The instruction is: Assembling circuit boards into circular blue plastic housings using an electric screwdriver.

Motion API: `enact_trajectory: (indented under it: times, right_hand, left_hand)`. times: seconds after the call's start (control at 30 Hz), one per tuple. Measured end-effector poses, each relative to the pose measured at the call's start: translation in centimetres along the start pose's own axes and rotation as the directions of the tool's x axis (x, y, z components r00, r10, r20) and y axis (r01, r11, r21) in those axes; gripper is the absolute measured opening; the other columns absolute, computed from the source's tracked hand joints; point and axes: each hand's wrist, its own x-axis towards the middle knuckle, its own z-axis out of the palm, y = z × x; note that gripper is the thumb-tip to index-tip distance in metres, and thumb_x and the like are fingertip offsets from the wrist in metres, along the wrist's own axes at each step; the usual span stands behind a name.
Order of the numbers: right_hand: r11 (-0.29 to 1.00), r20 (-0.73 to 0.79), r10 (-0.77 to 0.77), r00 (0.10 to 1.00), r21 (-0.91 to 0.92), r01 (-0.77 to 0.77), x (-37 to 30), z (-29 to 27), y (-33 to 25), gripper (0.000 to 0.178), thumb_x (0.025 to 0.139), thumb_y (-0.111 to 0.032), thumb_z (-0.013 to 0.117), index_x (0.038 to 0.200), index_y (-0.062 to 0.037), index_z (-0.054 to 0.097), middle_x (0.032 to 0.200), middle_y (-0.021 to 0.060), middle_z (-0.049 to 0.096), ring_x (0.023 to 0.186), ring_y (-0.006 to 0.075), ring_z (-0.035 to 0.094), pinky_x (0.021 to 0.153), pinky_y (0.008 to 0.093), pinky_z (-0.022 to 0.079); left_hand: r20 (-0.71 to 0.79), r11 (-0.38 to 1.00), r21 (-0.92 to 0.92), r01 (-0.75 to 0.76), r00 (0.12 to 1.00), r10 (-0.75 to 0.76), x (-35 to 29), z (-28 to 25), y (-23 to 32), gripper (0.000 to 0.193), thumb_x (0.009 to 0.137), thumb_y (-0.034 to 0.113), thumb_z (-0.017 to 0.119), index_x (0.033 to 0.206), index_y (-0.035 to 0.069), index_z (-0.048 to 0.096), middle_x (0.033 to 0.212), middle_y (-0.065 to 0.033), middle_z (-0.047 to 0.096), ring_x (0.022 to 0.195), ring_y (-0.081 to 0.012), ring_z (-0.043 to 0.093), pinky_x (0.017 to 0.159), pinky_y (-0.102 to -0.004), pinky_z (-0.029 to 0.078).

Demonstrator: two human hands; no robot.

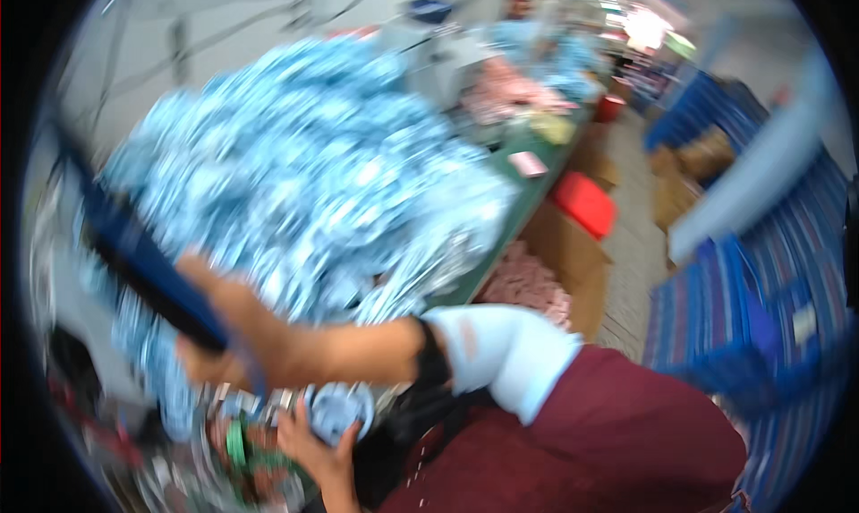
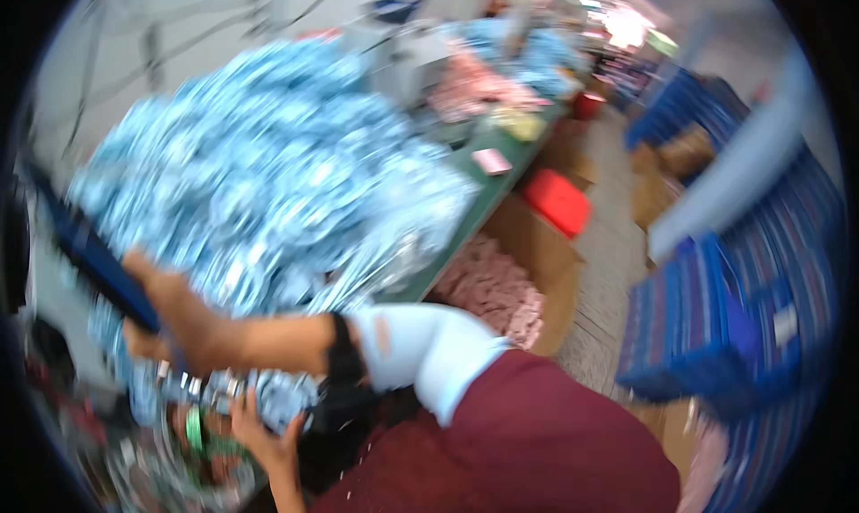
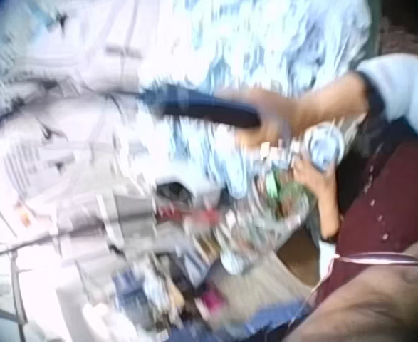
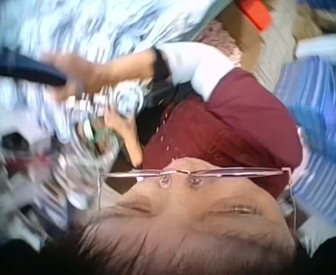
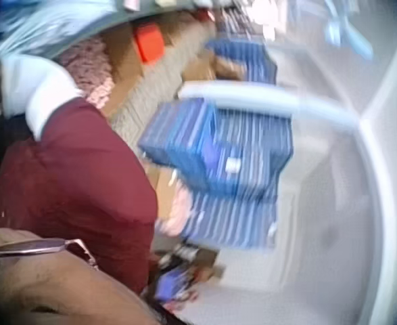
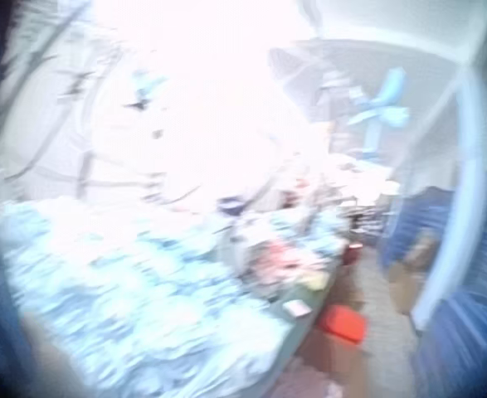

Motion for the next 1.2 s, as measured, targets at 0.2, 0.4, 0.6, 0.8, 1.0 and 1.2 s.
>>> enact_trajectory:
  times: [0.2, 0.4, 0.6, 0.8, 1.0, 1.2]
  right_hand:
    - [0.997, -0.108, 0.08, 0.991, 0.003, -0.08, 0.4, -1.0, -2.4, 0.027, 0.076, 0.002, 0.058, 0.098, -0.0018, 0.043, 0.064, 0.0106, 0.05, 0.056, 0.0162, 0.047, 0.054, 0.0316, 0.041]
    - [1.0, -0.075, 0.031, 0.997, 0.007, -0.031, 0.0, 0.5, -2.5, 0.029, 0.077, -0.001, 0.061, 0.102, -0.0019, 0.045, 0.065, 0.0071, 0.05, 0.057, 0.0124, 0.047, 0.054, 0.0294, 0.041]
    - [0.944, -0.019, -0.064, 0.998, -0.327, 0.054, -1.4, 2.5, 3.8, 0.072, 0.076, -0.014, 0.072, 0.138, 0.0034, 0.039, 0.124, 0.0306, 0.05, 0.12, 0.0403, 0.049, 0.104, 0.0412, 0.038]
    - [0.986, -0.017, 0.087, 0.996, -0.143, -0.088, 1.7, -3.0, -8.6, 0.035, 0.084, 0.003, 0.059, 0.118, 0.0078, 0.05, 0.074, 0.006, 0.058, 0.06, 0.0135, 0.061, 0.055, 0.0269, 0.05]
    - [0.992, 0.048, 0.118, 0.992, -0.052, -0.115, -0.8, -0.8, -6.6, 0.039, 0.083, 0.005, 0.06, 0.12, 0.0054, 0.048, 0.076, 0.0054, 0.058, 0.061, 0.0124, 0.06, 0.057, 0.0269, 0.05]
    - [0.987, 0.039, 0.16, 0.986, 0.005, -0.16, -0.8, 0.6, -6.6, 0.04, 0.081, 0.004, 0.064, 0.119, 0.0044, 0.05, 0.077, 0.0048, 0.059, 0.062, 0.01, 0.06, 0.056, 0.0245, 0.049]
  left_hand:
    - [0.08, 0.965, -0.258, 0.044, 0.997, -0.024, 0.9, 1.7, 0.7, 0.123, 0.063, 0.025, 0.088, 0.149, -0.006, 0.007, 0.137, -0.023, 0.047, 0.133, -0.034, 0.038, 0.113, -0.0435, 0.021]
    - [-0.037, 0.92, -0.39, 0.044, 0.997, -0.063, 0.4, 2.2, 0.1, 0.124, 0.063, 0.023, 0.087, 0.149, -0.006, 0.002, 0.134, -0.0238, 0.049, 0.131, -0.0335, 0.04, 0.112, -0.045, 0.024]
    - [-0.1, 0.992, -0.034, -0.123, 0.988, 0.119, -0.5, -0.2, -0.1, 0.083, 0.062, 0.031, 0.087, 0.13, 0.001, 0.049, 0.133, -0.0213, 0.048, 0.123, -0.0395, 0.045, 0.108, -0.0492, 0.028]
    - [0.022, 0.998, -0.024, -0.066, 0.998, 0.067, 0.2, 0.2, 1.6, 0.095, 0.061, 0.046, 0.085, 0.132, -0.001, 0.044, 0.139, -0.0197, 0.043, 0.126, -0.0363, 0.043, 0.107, -0.0582, 0.02]
    - [0.067, 1.0, -0.023, 0.0, 0.998, 0.002, -1.4, 1.8, -0.1, 0.101, 0.057, 0.047, 0.087, 0.132, -0.002, 0.04, 0.146, -0.0284, 0.034, 0.133, -0.0411, 0.038, 0.106, -0.0667, 0.018]
    - [0.073, 0.999, -0.041, 0.001, 0.997, 0.002, -1.5, 1.4, -0.1, 0.099, 0.058, 0.047, 0.086, 0.127, -0.007, 0.042, 0.139, -0.0336, 0.04, 0.128, -0.0451, 0.043, 0.106, -0.067, 0.018]
